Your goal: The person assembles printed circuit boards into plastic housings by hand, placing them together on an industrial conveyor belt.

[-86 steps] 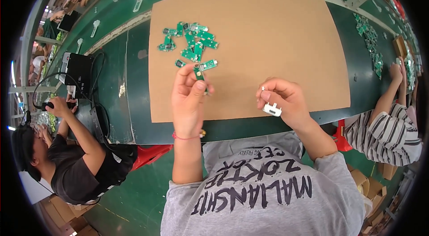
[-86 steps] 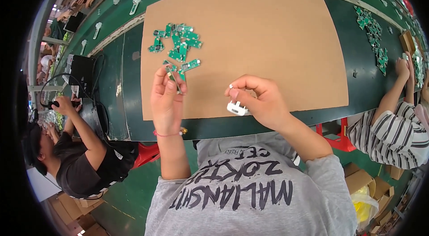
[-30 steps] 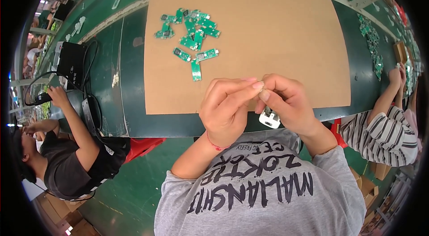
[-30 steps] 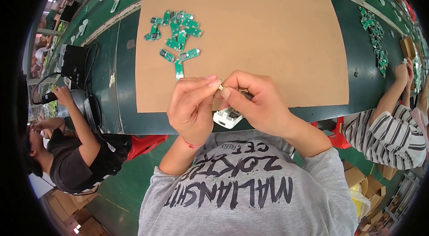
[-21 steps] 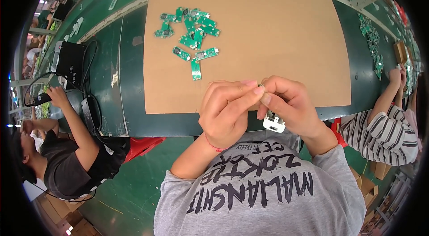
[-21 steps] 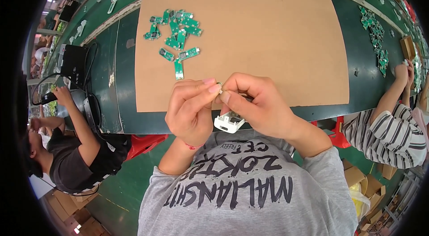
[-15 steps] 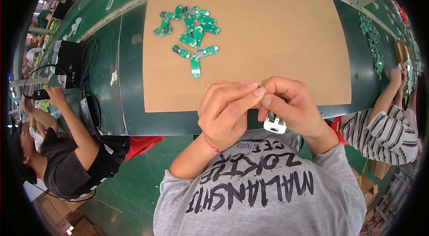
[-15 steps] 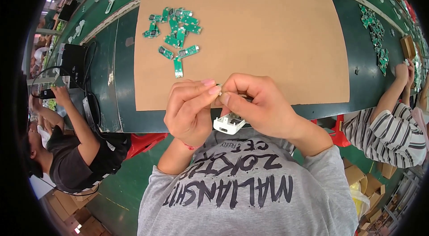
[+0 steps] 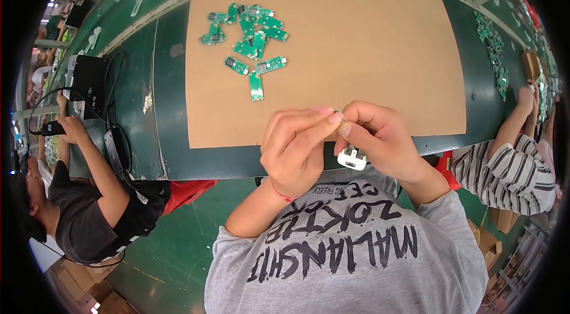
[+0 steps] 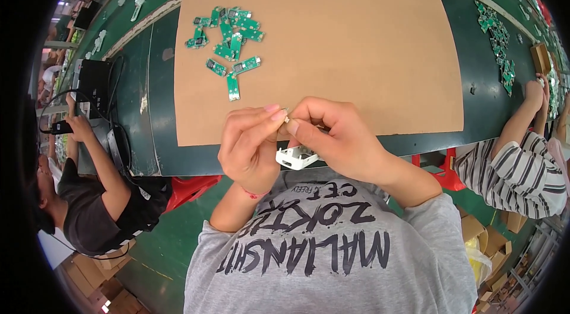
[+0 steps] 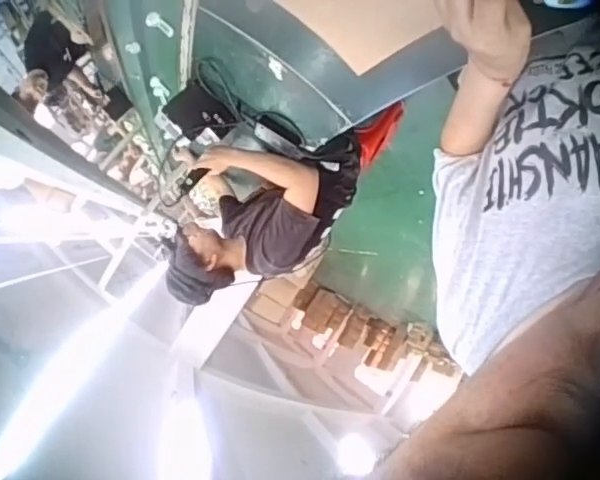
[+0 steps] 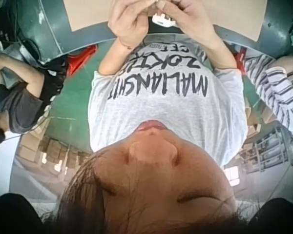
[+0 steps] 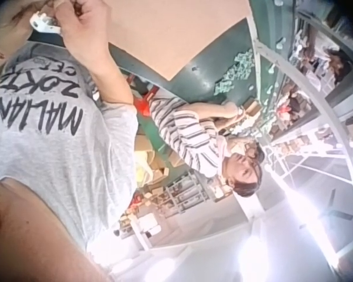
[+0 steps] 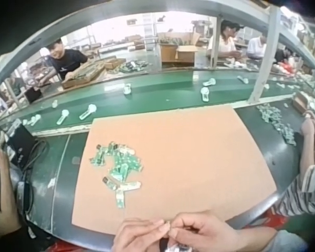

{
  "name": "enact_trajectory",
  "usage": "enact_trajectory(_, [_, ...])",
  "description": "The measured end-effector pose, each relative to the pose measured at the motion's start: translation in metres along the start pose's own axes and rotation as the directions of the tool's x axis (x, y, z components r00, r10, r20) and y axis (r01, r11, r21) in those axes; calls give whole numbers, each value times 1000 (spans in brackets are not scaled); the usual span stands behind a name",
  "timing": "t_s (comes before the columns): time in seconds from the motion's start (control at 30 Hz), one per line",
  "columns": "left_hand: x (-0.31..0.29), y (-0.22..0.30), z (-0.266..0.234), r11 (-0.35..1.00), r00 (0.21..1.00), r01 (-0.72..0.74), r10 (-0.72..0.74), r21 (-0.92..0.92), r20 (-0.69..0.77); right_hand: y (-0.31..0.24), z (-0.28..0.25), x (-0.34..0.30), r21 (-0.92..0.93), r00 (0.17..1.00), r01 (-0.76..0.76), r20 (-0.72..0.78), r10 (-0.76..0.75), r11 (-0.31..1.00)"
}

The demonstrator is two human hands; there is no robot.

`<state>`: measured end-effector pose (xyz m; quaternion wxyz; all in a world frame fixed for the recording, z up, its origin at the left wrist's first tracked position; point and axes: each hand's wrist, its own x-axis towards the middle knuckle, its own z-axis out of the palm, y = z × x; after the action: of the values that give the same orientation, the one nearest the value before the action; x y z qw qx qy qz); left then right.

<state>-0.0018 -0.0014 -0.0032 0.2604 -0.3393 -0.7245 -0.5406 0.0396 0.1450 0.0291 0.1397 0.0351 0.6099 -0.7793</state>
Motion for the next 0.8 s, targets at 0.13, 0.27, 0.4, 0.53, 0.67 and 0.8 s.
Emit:
enact_trajectory(0.13, [-9,6,4,981,984,175,-177,-79,-20,7,-1,-1,-27,999,44,1,-44,999])
enact_trajectory(0.27, [-9,9,5,978,978,188,-195,-94,-73,10,6,-2,24,993,100,-67,-99,995])
enact_trajectory(0.4, [-5,7,4,992,991,116,-118,-49,-58,11,7,-3,3,984,156,-83,-155,988])
enact_trajectory(0.53, [-2,2,3,998,997,61,-62,-21,-40,11,5,0,-1,983,176,-59,-176,984])
enact_trajectory(0.67, [1,-1,1,998,998,58,-58,2,-30,6,3,4,-29,985,165,-52,-166,986])
enact_trajectory(0.8, [2,11,-7,947,948,313,-307,-69,86,-4,-2,6,-125,993,110,-18,-113,986])
